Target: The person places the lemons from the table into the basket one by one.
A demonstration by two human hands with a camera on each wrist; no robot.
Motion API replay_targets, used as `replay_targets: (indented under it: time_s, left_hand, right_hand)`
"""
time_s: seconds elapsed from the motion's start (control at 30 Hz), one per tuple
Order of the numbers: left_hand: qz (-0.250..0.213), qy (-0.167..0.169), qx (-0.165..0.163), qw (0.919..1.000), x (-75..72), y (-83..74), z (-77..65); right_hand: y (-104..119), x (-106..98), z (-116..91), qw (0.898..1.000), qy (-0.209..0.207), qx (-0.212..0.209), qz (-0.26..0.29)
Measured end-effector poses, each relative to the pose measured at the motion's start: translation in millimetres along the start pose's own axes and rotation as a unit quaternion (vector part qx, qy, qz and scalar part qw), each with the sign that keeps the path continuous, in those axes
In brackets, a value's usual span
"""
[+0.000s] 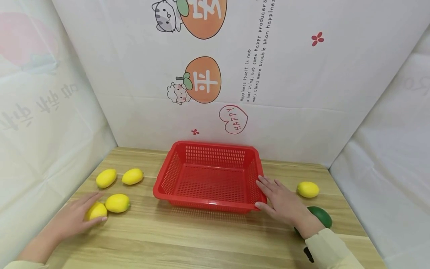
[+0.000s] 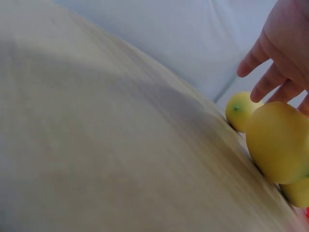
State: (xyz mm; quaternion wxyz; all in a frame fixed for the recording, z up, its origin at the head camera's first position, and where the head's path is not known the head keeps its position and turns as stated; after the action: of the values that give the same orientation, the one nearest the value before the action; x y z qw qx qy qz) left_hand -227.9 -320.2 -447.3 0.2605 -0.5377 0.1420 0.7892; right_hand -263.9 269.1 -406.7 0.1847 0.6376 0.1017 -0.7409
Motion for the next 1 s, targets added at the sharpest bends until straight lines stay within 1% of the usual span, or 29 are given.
replay_targets:
  time_s: [0.2, 0.43, 0.7, 0.83, 1.0]
  left_hand:
    - [-0.004, 0.008, -0.001, 1.0000, 0.9, -0.8, -2.8]
    - [-0.032, 0.047, -0.023, 0.9981, 2.7, -2.3, -3.0]
    - [-0.056, 0.080, -0.045, 0.9942, 8.7, 0.2, -3.8]
    - [-0.068, 0.087, -0.053, 0.9925, 11.3, 1.5, -4.9]
    - [-0.076, 0.086, -0.049, 0.9921, 11.8, 1.9, -4.5]
  right_hand:
    - [0, 0, 0, 1.000, -0.001, -0.002, 0.000]
    - [0, 0, 0, 1.000, -0.002, -0.002, -0.001]
    - [1, -1, -1, 1.000, -0.006, -0.005, -0.003]
    - [2, -2, -1, 1.000, -0.004, -0.006, -0.002]
    - [2, -1, 0, 1.000, -0.001, -0.004, -0.002]
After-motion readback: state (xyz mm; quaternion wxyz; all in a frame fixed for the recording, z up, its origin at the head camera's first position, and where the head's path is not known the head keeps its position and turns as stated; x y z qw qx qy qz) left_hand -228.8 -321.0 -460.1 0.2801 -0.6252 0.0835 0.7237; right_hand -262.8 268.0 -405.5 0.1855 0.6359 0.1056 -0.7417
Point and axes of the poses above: each hand's wrist, its own z-axis towards the middle knuckle, its own x-axis out of the palm, y = z × x, the point moved 6 cm from there along z, towards the middle knuckle, and after that the axes turned 10 degrees about x, right-handed, at the moved point
